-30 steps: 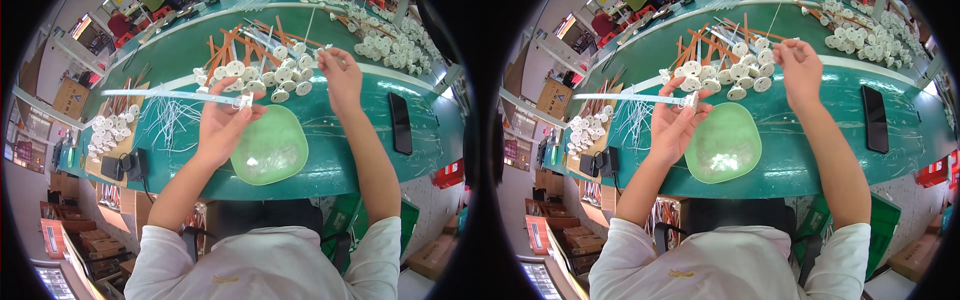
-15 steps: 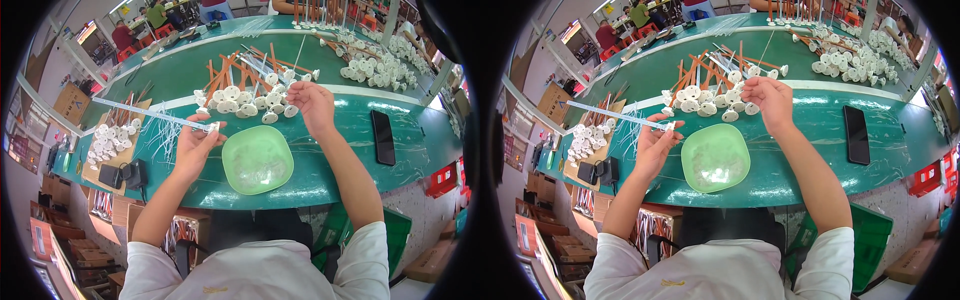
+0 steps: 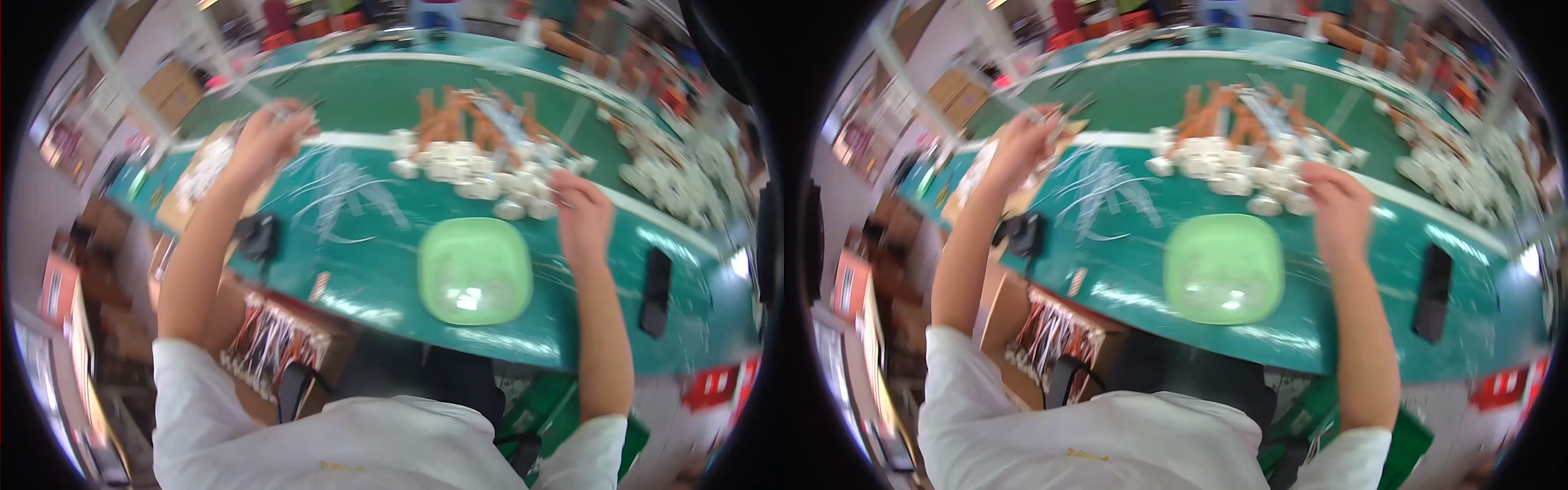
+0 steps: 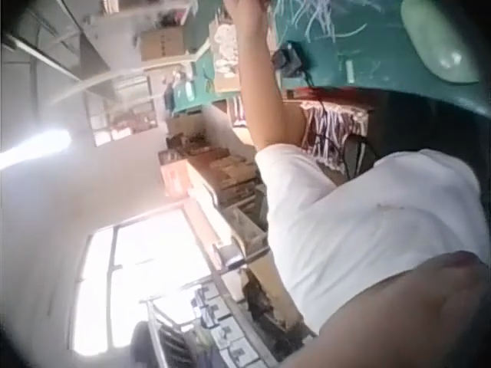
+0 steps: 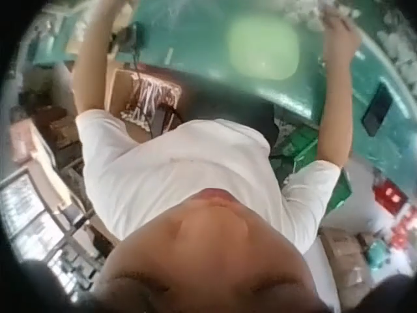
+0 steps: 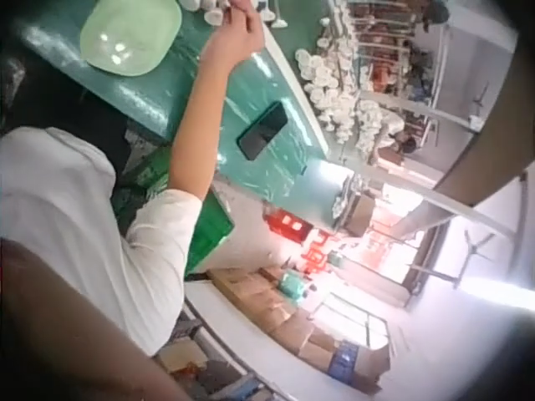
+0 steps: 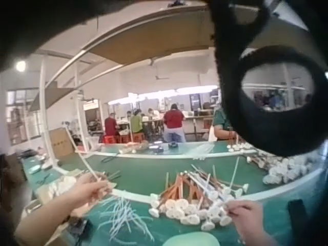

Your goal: Assembling small plastic components with LED light strips at a factory workstation.

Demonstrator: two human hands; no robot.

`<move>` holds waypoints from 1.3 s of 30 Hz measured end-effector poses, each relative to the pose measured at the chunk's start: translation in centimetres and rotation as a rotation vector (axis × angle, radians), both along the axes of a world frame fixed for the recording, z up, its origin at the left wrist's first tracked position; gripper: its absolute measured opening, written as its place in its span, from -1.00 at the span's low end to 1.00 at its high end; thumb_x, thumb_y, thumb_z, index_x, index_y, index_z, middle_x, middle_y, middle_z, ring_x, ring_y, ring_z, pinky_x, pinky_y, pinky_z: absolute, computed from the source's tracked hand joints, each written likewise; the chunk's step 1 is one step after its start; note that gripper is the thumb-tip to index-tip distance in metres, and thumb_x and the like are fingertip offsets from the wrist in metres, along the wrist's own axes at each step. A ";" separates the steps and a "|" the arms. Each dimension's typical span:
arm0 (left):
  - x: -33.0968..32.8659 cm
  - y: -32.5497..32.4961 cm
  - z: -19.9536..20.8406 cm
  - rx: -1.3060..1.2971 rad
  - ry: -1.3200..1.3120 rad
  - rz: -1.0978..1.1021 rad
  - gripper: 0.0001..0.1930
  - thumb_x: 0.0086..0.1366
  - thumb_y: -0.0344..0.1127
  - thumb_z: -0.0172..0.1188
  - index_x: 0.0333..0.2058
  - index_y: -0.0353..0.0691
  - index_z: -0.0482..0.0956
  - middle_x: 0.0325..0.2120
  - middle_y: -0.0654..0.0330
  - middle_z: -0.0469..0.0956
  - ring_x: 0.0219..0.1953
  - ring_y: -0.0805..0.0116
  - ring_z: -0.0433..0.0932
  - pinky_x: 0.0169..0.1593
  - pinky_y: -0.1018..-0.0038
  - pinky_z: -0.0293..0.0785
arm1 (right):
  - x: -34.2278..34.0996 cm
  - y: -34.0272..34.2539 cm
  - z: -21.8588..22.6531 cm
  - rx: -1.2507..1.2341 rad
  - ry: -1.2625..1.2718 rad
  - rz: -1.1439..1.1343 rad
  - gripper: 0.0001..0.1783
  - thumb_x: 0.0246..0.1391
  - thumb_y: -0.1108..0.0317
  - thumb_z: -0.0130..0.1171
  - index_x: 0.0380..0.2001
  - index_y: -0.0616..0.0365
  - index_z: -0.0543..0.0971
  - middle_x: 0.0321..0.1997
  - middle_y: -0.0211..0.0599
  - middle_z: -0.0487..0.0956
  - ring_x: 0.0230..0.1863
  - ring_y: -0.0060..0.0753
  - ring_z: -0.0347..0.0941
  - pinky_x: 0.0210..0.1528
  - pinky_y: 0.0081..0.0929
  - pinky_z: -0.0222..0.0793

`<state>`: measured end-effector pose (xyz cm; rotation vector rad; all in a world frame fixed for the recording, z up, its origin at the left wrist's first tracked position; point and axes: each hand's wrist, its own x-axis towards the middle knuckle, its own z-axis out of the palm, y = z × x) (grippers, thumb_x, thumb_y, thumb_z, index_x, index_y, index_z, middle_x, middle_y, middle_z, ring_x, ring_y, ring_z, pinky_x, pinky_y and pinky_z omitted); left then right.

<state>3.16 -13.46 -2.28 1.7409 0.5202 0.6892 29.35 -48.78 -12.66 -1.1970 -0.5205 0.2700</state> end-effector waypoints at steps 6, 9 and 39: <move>-7.9 16.0 6.3 0.376 0.543 0.465 -0.59 0.18 0.00 0.29 -0.31 -0.31 0.65 -0.57 0.14 0.61 -0.58 0.48 0.49 -0.52 0.57 0.36 | -1.3 0.6 -0.4 -0.028 -0.014 0.017 -0.79 0.14 0.59 0.15 -0.16 0.46 0.59 -0.09 -0.09 0.62 -0.07 -0.35 0.55 0.02 -0.51 0.48; -12.3 19.4 6.5 0.635 0.836 0.605 -0.54 0.11 0.07 0.28 -0.42 -0.33 0.68 -0.55 0.06 0.64 -0.40 0.32 0.69 -0.36 0.44 0.55 | -1.6 1.0 -1.1 -0.116 -0.035 -0.038 -0.79 0.08 0.61 0.23 -0.18 0.42 0.60 -0.14 -0.16 0.63 -0.15 -0.41 0.57 -0.09 -0.56 0.50; 17.4 2.2 -7.5 0.961 0.593 -0.229 -0.43 -0.02 0.17 0.36 -0.35 -0.32 0.71 -0.43 -0.12 0.65 -0.31 -0.03 0.66 -0.14 0.24 0.58 | 0.1 0.2 0.1 -0.239 -0.070 -0.550 -0.60 0.27 0.15 0.16 -0.57 0.18 0.51 -0.60 -0.47 0.45 -0.62 -0.70 0.26 -0.58 -0.66 0.20</move>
